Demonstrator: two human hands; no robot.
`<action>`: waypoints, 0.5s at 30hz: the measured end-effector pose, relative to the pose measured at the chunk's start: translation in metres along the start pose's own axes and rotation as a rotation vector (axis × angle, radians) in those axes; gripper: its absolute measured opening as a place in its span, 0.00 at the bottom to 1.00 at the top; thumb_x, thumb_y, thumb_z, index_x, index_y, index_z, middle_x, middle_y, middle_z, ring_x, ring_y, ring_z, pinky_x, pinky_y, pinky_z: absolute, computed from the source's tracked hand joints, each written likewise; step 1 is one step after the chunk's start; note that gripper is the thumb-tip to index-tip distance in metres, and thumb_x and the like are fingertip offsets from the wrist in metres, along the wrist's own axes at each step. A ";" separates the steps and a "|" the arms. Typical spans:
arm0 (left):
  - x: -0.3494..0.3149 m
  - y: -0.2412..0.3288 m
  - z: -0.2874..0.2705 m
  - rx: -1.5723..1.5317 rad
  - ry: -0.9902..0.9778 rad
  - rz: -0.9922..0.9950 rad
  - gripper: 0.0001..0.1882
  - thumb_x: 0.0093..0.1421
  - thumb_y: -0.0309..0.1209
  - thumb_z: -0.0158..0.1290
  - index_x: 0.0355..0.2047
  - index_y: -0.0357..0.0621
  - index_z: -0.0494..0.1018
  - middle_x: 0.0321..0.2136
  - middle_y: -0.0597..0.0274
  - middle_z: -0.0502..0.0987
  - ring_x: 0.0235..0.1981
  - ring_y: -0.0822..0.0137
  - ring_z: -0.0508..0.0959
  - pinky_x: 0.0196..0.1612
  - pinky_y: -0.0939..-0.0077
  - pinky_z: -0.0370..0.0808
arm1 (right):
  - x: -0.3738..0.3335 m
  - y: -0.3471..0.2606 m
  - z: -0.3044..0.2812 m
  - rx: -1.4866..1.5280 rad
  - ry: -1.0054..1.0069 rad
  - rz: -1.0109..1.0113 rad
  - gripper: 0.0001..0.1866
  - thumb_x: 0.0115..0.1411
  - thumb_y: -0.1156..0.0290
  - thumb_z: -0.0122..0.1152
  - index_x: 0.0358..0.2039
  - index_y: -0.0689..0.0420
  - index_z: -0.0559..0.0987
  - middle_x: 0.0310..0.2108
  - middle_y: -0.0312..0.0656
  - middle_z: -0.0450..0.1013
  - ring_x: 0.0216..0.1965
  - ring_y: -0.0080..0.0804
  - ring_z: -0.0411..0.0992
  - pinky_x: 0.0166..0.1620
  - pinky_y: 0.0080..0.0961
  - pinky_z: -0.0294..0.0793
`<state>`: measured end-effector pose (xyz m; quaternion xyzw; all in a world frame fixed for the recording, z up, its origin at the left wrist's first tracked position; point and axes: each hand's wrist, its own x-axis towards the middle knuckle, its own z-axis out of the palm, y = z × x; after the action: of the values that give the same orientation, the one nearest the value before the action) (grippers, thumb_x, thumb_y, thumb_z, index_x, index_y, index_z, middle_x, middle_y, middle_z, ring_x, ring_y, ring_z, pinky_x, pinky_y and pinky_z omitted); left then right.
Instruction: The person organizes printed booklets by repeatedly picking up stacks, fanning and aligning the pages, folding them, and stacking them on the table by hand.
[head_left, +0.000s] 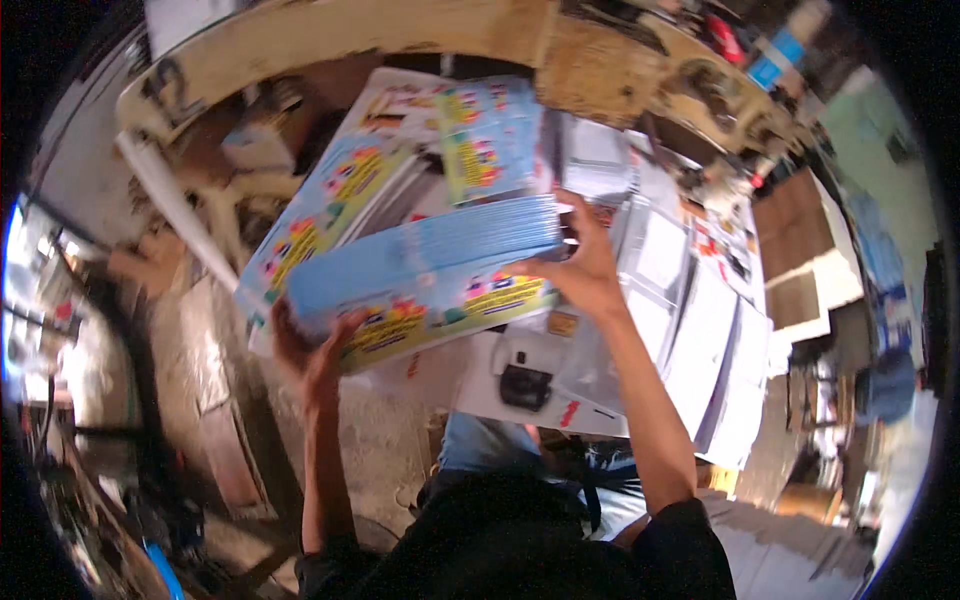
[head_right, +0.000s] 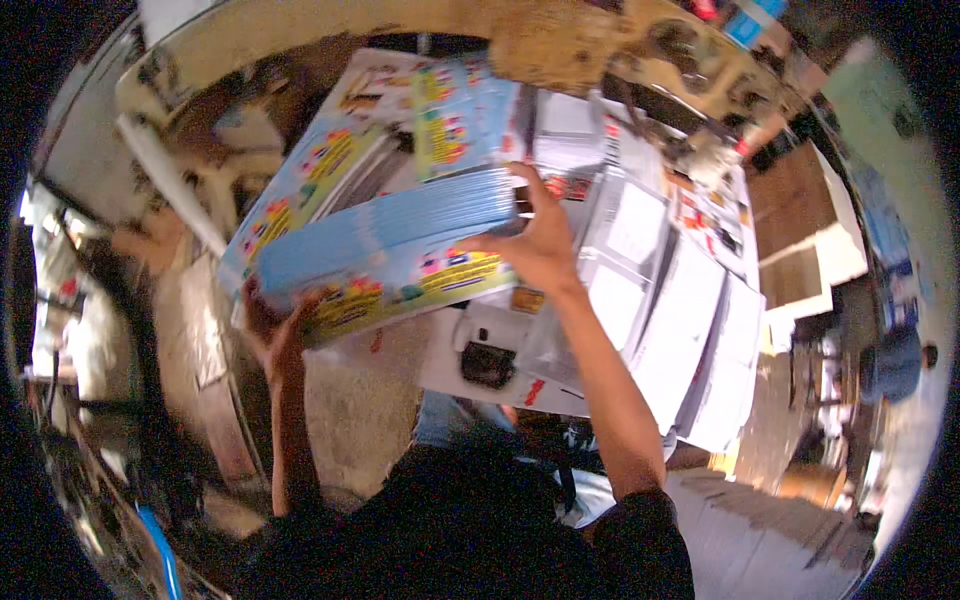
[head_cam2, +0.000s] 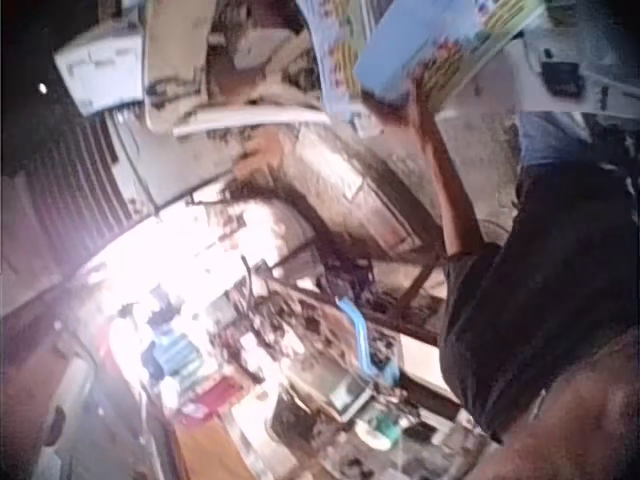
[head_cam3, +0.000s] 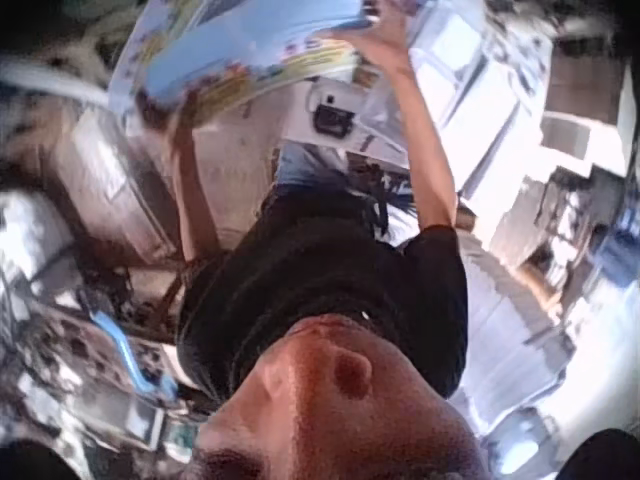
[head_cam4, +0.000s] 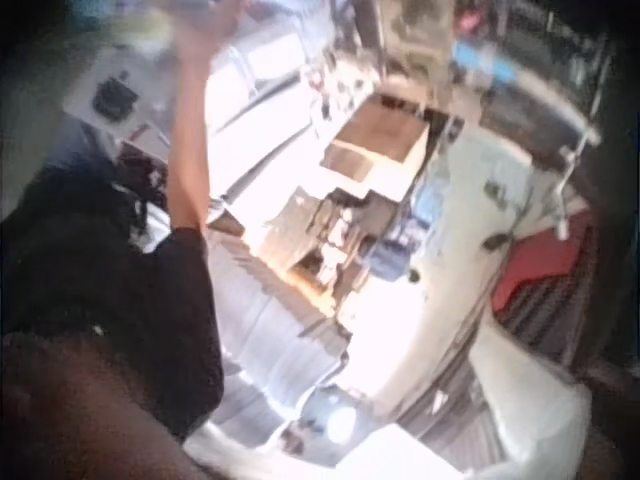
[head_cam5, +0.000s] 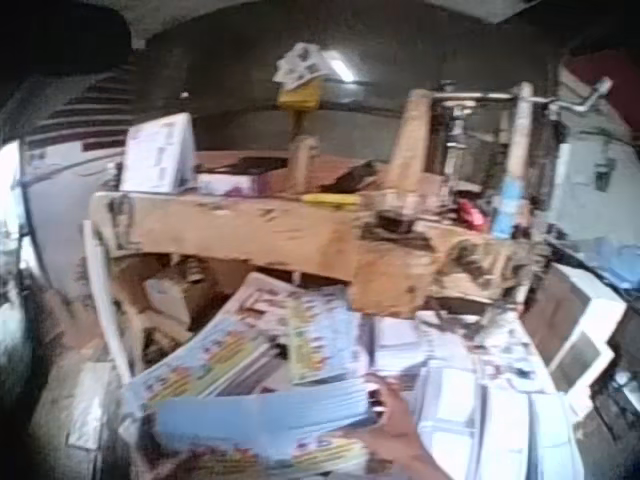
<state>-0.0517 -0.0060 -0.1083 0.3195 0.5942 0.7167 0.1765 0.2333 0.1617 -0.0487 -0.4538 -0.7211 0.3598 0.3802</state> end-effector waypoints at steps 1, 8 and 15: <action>-0.004 0.009 -0.002 0.015 0.023 -0.036 0.43 0.41 0.21 0.73 0.57 0.34 0.62 0.49 0.53 0.73 0.50 0.62 0.73 0.55 0.68 0.71 | -0.004 -0.010 -0.002 0.086 0.017 0.009 0.50 0.31 0.61 0.85 0.57 0.57 0.69 0.45 0.44 0.77 0.49 0.34 0.73 0.55 0.32 0.71; 0.006 -0.002 -0.010 0.129 -0.166 0.017 0.45 0.46 0.24 0.72 0.61 0.43 0.58 0.53 0.51 0.68 0.53 0.63 0.69 0.54 0.71 0.70 | -0.019 0.001 -0.019 0.077 -0.049 -0.025 0.55 0.34 0.68 0.84 0.63 0.64 0.64 0.56 0.50 0.72 0.57 0.35 0.70 0.61 0.30 0.67; 0.005 0.001 0.006 0.069 -0.169 -0.060 0.45 0.49 0.25 0.70 0.62 0.42 0.56 0.53 0.54 0.68 0.52 0.63 0.70 0.56 0.68 0.69 | -0.015 0.016 -0.022 0.200 -0.203 -0.003 0.58 0.38 0.63 0.82 0.66 0.68 0.59 0.64 0.54 0.63 0.65 0.37 0.61 0.68 0.29 0.56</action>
<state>-0.0518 0.0013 -0.1051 0.3668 0.6110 0.6607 0.2360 0.2631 0.1566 -0.0560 -0.3738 -0.7173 0.4732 0.3491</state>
